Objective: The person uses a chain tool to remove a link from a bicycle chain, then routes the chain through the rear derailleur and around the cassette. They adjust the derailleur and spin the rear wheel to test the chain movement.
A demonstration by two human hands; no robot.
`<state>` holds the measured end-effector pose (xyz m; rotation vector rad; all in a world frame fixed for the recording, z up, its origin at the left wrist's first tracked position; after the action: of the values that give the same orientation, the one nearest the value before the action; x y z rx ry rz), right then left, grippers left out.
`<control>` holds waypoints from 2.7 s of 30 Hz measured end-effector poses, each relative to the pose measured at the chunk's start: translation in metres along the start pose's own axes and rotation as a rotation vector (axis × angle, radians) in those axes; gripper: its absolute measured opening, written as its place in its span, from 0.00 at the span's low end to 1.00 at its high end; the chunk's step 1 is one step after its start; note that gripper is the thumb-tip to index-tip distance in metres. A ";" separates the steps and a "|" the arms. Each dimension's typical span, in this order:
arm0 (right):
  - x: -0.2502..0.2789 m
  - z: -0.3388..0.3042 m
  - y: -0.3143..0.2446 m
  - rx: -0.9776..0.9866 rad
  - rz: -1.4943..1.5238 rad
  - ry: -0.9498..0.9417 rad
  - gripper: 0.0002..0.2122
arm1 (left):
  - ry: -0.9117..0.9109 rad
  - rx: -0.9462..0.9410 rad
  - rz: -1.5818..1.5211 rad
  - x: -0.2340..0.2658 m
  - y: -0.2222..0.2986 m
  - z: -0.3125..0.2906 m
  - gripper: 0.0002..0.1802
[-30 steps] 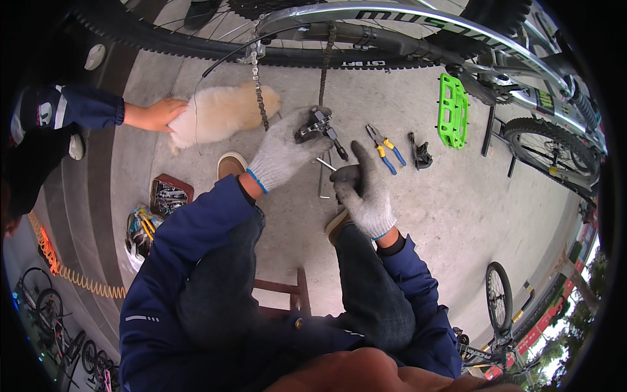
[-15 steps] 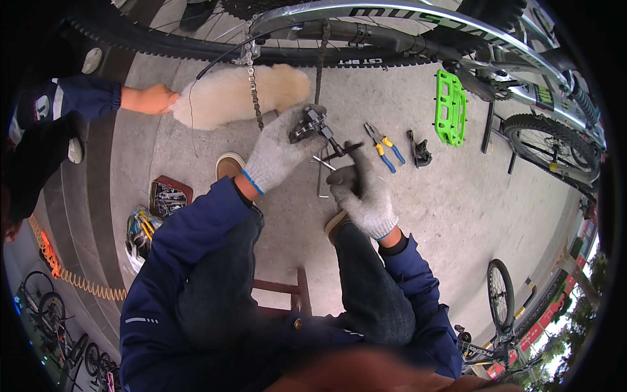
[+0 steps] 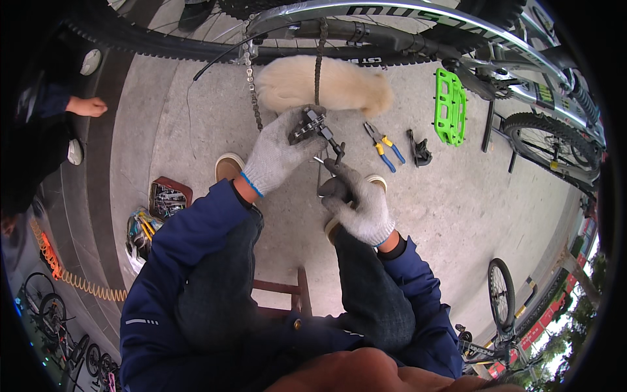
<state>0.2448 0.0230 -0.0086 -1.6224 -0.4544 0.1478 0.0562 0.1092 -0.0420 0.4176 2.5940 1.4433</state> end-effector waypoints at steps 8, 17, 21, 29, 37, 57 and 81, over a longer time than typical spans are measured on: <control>0.002 0.006 0.002 -0.114 -0.033 -0.011 0.39 | -0.038 0.027 -0.118 -0.002 -0.005 -0.001 0.30; 0.002 0.002 0.004 0.005 -0.021 -0.033 0.33 | -0.035 -0.039 -0.084 -0.002 0.000 -0.001 0.28; 0.002 0.002 0.000 0.032 0.012 -0.021 0.33 | -0.035 -0.012 -0.066 -0.003 0.002 -0.003 0.28; 0.007 0.007 -0.003 -0.063 -0.068 -0.002 0.36 | -0.057 -0.008 -0.132 -0.002 -0.001 -0.001 0.28; 0.010 0.004 0.001 -0.065 0.013 0.101 0.36 | -0.040 0.014 -0.075 -0.003 0.003 -0.005 0.28; 0.014 0.029 -0.019 0.354 -0.526 0.312 0.16 | -0.061 -0.027 -0.086 -0.009 0.006 -0.007 0.29; 0.015 0.032 -0.035 0.405 -0.870 0.242 0.28 | 0.019 0.011 -0.119 -0.008 0.004 -0.013 0.31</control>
<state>0.2397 0.0590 0.0248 -0.9238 -0.8384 -0.5707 0.0614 0.0983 -0.0321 0.2467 2.5939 1.4008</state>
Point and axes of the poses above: each hand's wrist, its own z-axis towards the middle knuckle, its own x-axis out of the back of the hand, y = z × x, the point moved 5 cm from there along z, towards the middle knuckle, and after that the axes turned 14 degrees about x, right-handed, at the moved point
